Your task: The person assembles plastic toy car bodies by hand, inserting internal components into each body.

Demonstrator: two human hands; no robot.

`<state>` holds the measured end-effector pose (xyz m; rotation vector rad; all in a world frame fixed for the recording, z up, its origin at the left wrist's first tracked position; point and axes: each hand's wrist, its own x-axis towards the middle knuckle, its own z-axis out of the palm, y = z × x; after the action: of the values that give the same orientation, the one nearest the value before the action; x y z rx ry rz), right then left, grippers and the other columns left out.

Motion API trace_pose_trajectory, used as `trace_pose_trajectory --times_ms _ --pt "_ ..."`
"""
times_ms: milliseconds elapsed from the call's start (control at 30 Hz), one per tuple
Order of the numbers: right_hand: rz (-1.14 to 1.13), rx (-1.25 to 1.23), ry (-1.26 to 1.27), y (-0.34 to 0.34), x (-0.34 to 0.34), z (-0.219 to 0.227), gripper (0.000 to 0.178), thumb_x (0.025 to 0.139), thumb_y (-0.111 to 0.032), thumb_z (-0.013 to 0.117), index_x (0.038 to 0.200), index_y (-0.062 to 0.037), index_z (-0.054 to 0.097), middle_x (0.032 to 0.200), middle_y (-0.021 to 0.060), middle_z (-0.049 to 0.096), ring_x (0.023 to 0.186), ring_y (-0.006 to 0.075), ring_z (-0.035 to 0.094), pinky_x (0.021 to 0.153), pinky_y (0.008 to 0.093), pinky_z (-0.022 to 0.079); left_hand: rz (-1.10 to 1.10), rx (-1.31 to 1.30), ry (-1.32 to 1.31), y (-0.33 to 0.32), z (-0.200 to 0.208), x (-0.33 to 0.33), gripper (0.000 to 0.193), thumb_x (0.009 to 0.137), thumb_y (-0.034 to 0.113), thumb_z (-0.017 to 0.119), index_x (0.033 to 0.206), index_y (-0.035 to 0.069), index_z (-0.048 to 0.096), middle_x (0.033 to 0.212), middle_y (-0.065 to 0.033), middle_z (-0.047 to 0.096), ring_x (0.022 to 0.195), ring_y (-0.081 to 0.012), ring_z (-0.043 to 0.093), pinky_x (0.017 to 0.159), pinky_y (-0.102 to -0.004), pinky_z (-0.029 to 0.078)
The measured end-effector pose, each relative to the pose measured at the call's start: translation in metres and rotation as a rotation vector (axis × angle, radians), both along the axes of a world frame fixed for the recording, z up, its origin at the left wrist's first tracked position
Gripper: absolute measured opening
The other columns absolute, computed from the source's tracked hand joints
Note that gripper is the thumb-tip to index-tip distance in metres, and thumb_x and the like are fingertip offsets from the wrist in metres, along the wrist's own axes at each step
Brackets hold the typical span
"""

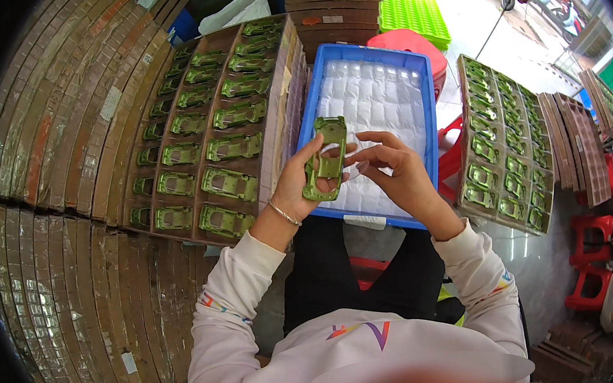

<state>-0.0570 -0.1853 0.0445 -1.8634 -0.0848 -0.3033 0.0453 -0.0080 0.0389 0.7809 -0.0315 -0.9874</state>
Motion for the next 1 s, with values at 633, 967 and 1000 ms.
trace_pose_trajectory --times_ms 633,967,1000 --pt "-0.096 0.615 0.293 0.021 -0.026 -0.009 0.018 0.087 -0.009 0.069 0.098 -0.0024 0.057 0.075 -0.0010 0.060 0.066 0.0049 0.055 0.059 0.0214 0.047 0.236 -0.098 0.102 -0.002 -0.021 -0.038 0.053 0.098 0.049 0.043 0.119 0.003 0.056 0.103 -0.0109 0.063 0.093 -0.0245 0.063 0.081 -0.0375 0.053" --pt "-0.223 0.199 0.128 0.027 -0.017 -0.042 0.016 0.088 -0.014 0.070 0.100 -0.0038 0.066 0.093 -0.0014 0.066 0.082 0.0066 0.054 0.063 0.0235 0.045 0.243 -0.182 0.357 -0.009 -0.039 -0.050 0.053 0.095 0.052 0.046 0.113 0.004 0.056 0.102 -0.0138 0.065 0.086 -0.0262 0.065 0.081 -0.0383 0.053" --pt "-0.222 0.202 0.132 0.029 -0.018 -0.038 0.016 0.088 -0.014 0.070 0.100 -0.0038 0.066 0.093 -0.0014 0.066 0.082 0.0066 0.054 0.063 0.0235 0.045 0.245 -0.179 0.360 -0.008 -0.042 -0.049 0.053 0.095 0.052 0.046 0.113 0.004 0.056 0.102 -0.0138 0.065 0.086 -0.0262 0.065 0.081 -0.0383 0.053"
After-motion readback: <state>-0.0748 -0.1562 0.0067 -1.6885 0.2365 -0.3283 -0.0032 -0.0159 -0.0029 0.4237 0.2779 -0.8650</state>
